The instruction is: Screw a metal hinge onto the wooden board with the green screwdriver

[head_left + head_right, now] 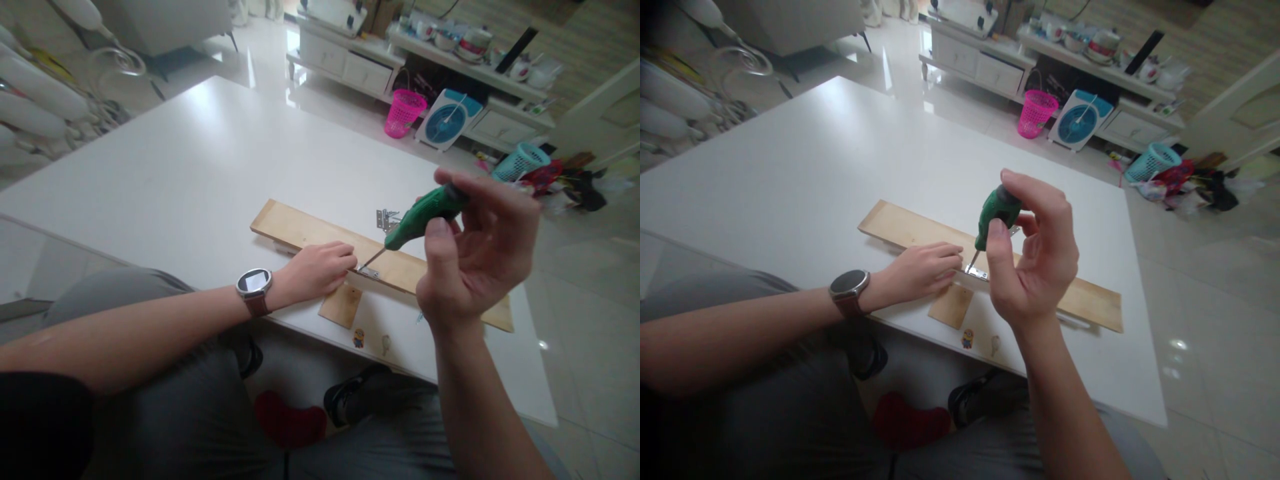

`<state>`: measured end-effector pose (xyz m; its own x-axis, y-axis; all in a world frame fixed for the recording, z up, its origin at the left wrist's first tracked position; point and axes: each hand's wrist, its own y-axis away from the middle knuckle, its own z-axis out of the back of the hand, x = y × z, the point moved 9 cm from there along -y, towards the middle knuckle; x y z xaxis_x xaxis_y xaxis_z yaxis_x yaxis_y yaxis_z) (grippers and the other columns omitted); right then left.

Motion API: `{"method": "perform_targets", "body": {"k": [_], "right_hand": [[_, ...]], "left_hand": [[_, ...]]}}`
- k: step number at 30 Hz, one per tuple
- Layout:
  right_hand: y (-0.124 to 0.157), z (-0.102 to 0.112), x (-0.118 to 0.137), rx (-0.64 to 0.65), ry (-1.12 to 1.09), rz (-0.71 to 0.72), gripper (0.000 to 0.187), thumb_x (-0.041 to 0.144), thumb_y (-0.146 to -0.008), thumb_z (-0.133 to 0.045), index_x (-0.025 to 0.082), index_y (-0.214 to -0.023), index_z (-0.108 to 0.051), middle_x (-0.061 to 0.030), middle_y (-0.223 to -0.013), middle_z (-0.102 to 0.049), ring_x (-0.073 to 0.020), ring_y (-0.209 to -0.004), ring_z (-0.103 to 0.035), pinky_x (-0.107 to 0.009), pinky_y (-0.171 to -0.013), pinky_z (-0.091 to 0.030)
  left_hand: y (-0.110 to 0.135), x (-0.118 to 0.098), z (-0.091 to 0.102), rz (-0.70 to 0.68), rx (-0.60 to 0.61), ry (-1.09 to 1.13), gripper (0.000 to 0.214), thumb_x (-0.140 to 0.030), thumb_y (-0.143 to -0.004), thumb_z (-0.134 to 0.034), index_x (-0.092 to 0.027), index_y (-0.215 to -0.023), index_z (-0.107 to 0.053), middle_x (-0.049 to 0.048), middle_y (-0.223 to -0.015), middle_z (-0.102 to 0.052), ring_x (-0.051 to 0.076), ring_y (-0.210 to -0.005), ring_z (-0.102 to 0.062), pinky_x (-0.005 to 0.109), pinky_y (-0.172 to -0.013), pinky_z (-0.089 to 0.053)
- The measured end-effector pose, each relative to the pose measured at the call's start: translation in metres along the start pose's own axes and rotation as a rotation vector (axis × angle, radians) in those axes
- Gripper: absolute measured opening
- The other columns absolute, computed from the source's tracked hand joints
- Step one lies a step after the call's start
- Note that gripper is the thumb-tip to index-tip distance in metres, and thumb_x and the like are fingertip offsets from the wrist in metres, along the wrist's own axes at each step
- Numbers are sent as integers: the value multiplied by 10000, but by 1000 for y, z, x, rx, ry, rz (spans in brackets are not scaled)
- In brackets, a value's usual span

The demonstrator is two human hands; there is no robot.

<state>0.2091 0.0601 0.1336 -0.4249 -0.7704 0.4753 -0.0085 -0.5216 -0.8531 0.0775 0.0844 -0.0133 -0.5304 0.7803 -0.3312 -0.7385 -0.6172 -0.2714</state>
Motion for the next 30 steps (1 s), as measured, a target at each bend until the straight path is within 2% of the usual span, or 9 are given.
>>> {"method": "perform_targets", "body": {"k": [5, 9, 14, 19, 23, 26, 28, 30], "right_hand": [[0, 2, 7, -8, 103, 95, 361, 336, -943, -799, 358, -1295, -725, -21, -1123, -680, -222, -1023, -704, -388, -820, -672], [0, 1, 4, -12, 115, 65, 311, 316, -970, -786, 350, -1273, -723, -32, -1102, -631, -210, -972, -681, -387, -805, -660], [2, -3, 4, 43, 84, 59, 347, 329, -984, -758, 338, -1327, -713, -49, -1209, -671, -242, -1075, -717, -448, -851, -682], [2, -3, 2, 59, 62, 78, 372, 290, -1043, -610, 329, -1400, -707, -60, -1275, -748, -276, -1152, -758, -473, -828, -671], [0, 1, 6, 8, 103, 153, 389, 270, -956, -767, 346, -1334, -718, -29, -1119, -731, -237, -1033, -725, -394, -722, -625], [-1, 3, 8, -23, 105, 154, 324, 304, -946, -807, 319, -1261, -735, -30, -1073, -667, -235, -1052, -689, -430, -841, -668], [-1, 2, 7, -17, 51, 138, 269, 312, -997, -727, 292, -1265, -739, -50, -1143, -670, -245, -1107, -697, -480, -936, -682], [-1, 1, 5, -13, -4, 117, 270, 281, -1031, -650, 288, -1290, -727, -57, -1217, -682, -247, -1143, -715, -503, -956, -689]], "left_hand": [[-1, -1, 0, 3, 12, -2, 110, -139, -1023, -562, -198, -1033, -654, 99, -1188, -741, 237, -1080, -706, 345, -885, -583], [-1, 0, 0, -8, 11, 15, 116, -123, -1012, -559, -201, -1034, -642, 99, -1206, -736, 238, -1095, -702, 346, -905, -578], [-1, 0, -1, -5, 6, 5, 138, -106, -1015, -539, -199, -1018, -641, 88, -1136, -726, 228, -1033, -692, 334, -860, -564], [-1, 0, 0, -3, 6, -2, 128, -115, -1024, -549, -191, -1024, -653, 91, -1141, -728, 230, -1046, -691, 330, -853, -561], [-1, -1, 0, -5, 10, -10, 119, -124, -1022, -559, -186, -1026, -661, 95, -1127, -726, 234, -1031, -694, 340, -846, -564], [-1, -1, 0, -8, 5, -11, 122, -133, -1029, -555, -191, -1033, -662, 93, -1133, -728, 233, -1034, -697, 342, -855, -565], [-1, 0, -1, -3, 3, -6, 123, -129, -1028, -556, -192, -1033, -661, 91, -1148, -730, 232, -1046, -701, 340, -865, -567], [-1, 0, -2, -3, 3, -2, 122, -126, -1028, -559, -189, -1038, -663, 91, -1158, -730, 233, -1059, -704, 340, -871, -569]]}}
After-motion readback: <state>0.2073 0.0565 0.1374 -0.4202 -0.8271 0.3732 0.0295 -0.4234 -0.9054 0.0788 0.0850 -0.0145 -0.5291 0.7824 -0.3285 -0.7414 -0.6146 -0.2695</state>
